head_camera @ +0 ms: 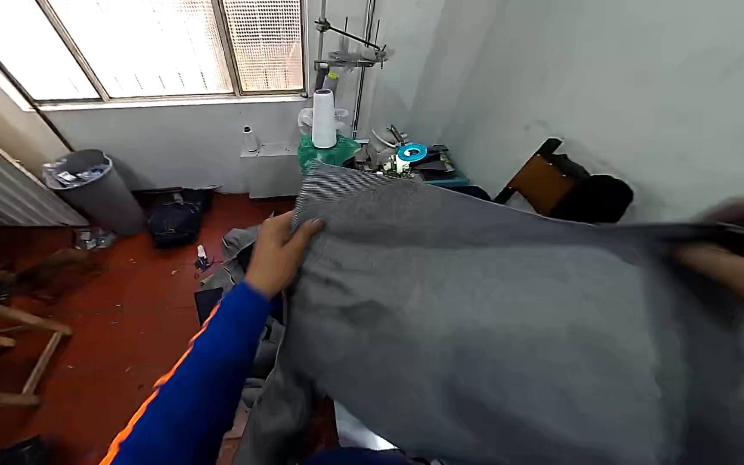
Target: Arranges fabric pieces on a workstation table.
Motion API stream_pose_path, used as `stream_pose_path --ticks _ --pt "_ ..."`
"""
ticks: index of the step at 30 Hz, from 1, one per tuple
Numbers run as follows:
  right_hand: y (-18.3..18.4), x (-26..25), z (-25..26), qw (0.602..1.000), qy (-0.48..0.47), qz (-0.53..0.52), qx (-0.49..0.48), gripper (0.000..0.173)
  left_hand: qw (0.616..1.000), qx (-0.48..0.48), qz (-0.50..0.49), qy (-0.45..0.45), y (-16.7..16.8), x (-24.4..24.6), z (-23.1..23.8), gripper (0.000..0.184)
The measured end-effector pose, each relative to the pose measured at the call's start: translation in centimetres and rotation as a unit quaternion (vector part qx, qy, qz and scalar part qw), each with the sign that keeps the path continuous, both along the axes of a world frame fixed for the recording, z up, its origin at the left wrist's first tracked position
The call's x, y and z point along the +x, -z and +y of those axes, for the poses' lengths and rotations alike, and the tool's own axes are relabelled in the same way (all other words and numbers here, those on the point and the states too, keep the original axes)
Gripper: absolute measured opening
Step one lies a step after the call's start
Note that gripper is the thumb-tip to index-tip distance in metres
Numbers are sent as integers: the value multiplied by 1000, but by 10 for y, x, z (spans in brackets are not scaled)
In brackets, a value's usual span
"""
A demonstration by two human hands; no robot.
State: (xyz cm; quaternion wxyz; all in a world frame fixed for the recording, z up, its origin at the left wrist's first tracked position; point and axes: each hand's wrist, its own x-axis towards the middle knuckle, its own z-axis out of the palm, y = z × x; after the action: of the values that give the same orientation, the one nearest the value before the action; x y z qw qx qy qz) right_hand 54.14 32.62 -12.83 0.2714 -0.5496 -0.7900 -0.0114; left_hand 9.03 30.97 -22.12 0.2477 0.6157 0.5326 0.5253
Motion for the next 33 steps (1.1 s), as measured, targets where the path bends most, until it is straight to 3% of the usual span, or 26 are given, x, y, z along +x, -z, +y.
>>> stream_pose_path --ticks 3,6,8,10,13,15,17,19,21,22,25,28,33 --pt "97 4 107 986 138 -15 -91 30 977 -198 75 -22 80 45 92 37" --pt "170 -40 138 975 146 10 -167 49 919 -333 207 -32 132 76 142 44" --pt "210 -89 122 975 68 7 -212 60 906 -349 237 -29 143 76 153 44" --pt "258 -136 97 956 7 7 -293 71 919 -322 227 -18 154 59 154 43" --pt "314 -161 85 936 -10 -12 -351 87 949 -282 131 -60 192 6 141 34" --pt "309 -155 92 930 -12 -32 -367 88 925 -368 72 -57 233 -33 99 38" --pt "285 -142 98 915 -26 -59 -398 74 874 -475 96 43 274 -42 41 47" --pt "251 -134 97 913 -57 -96 -393 56 821 -529 138 166 311 -26 3 76" --pt "221 -142 87 927 -104 -105 -346 45 827 -518 142 166 340 -7 -15 96" --pt "211 -152 81 930 -136 -101 -326 39 842 -505 140 134 347 -1 -17 93" --pt "196 -208 56 900 -232 -120 -348 31 836 -511 165 111 324 -10 -15 62" --pt "211 -269 41 840 -249 -215 -431 34 815 -525 208 131 283 -38 -31 58" --pt "255 -331 21 854 -183 -249 -419 41 868 -448 177 118 211 -62 -80 60"
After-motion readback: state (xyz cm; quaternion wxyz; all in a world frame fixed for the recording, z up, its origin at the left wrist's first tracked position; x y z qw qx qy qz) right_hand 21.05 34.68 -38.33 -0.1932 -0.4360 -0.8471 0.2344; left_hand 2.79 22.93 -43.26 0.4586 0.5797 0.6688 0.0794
